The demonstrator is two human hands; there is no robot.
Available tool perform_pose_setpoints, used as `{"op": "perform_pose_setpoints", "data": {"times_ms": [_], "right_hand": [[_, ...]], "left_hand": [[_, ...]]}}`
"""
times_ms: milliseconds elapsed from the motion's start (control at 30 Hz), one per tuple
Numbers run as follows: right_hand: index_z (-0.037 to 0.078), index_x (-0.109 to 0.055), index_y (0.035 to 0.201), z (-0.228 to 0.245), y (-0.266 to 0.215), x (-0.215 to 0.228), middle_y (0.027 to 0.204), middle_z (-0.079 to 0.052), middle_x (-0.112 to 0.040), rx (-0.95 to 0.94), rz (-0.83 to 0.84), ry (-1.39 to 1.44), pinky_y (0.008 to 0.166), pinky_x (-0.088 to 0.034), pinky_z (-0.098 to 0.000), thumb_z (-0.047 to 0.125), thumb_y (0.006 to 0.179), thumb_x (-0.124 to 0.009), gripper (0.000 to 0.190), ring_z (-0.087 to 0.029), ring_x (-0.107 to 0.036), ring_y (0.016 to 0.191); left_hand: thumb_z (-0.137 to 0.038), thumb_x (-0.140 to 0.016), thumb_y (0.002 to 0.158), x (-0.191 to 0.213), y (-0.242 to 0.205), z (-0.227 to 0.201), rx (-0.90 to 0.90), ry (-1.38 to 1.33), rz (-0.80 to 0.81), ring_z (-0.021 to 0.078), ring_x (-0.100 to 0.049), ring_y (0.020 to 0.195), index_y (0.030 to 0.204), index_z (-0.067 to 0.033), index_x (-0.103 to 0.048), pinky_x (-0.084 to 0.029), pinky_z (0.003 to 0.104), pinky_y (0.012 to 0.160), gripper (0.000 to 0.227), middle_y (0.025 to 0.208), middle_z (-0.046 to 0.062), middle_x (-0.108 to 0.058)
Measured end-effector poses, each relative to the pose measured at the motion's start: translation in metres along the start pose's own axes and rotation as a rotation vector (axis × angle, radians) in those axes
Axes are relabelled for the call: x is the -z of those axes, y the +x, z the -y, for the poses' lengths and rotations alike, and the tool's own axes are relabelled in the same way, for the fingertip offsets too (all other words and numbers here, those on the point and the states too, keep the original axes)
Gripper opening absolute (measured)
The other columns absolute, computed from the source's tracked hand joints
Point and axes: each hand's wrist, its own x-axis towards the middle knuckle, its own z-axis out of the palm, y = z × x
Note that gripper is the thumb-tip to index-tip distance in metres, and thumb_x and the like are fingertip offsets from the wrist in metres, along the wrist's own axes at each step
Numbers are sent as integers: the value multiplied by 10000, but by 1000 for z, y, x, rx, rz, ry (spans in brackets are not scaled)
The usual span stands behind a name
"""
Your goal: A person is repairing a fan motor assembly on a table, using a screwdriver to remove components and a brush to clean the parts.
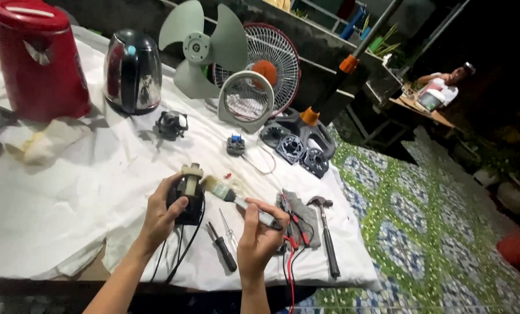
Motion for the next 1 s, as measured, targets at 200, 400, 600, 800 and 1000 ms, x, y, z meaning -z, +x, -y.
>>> {"op": "perform_pose_setpoints", "data": {"times_ms": [200,400,600,800,1000], "right_hand": [[40,-510,1070,-11,-10,2,1031,-192,-654,-124,49,148,782,-706,-367,25,975,-595,128,-252,-738,941],[45,-508,1067,-43,-22,16,1073,-222,-634,-270,-120,48,782,-709,-388,60,976,-577,115,-278,-720,1008],[73,-559,1044,-82,-48,19,1060,-173,-668,-394,-72,-100,744,-712,-341,165,982,-579,112,-232,-710,1016],[127,-611,1108,-118,-71,27,1078,-72,-732,-210,120,-391,632,-627,-228,253,993,-593,171,-153,-762,832],[92,-668,1074,-109,-67,27,1028,-76,-713,-39,203,-411,844,-555,-324,213,1005,-597,157,-221,-695,966]], "left_hand": [[-367,-593,886,-2,10,-9,-34,24,-15,252,-586,1218,1386,-3,-535,-438,370,1039,621,1333,143,-618],[-399,-587,857,-8,47,-43,256,96,-5,197,-633,1023,1377,-105,-587,-486,317,881,598,1175,88,-691],[-473,-546,853,-13,63,-51,418,113,-27,198,-676,792,1305,-113,-626,-520,312,694,584,924,83,-722],[-788,-304,762,0,46,-36,356,51,58,354,-368,1441,1614,-211,-148,-315,590,1140,1040,1598,183,-325],[-510,-458,925,19,-8,-12,390,184,-37,266,-502,1277,1588,-120,-296,-461,402,1023,786,1401,180,-441]]}}
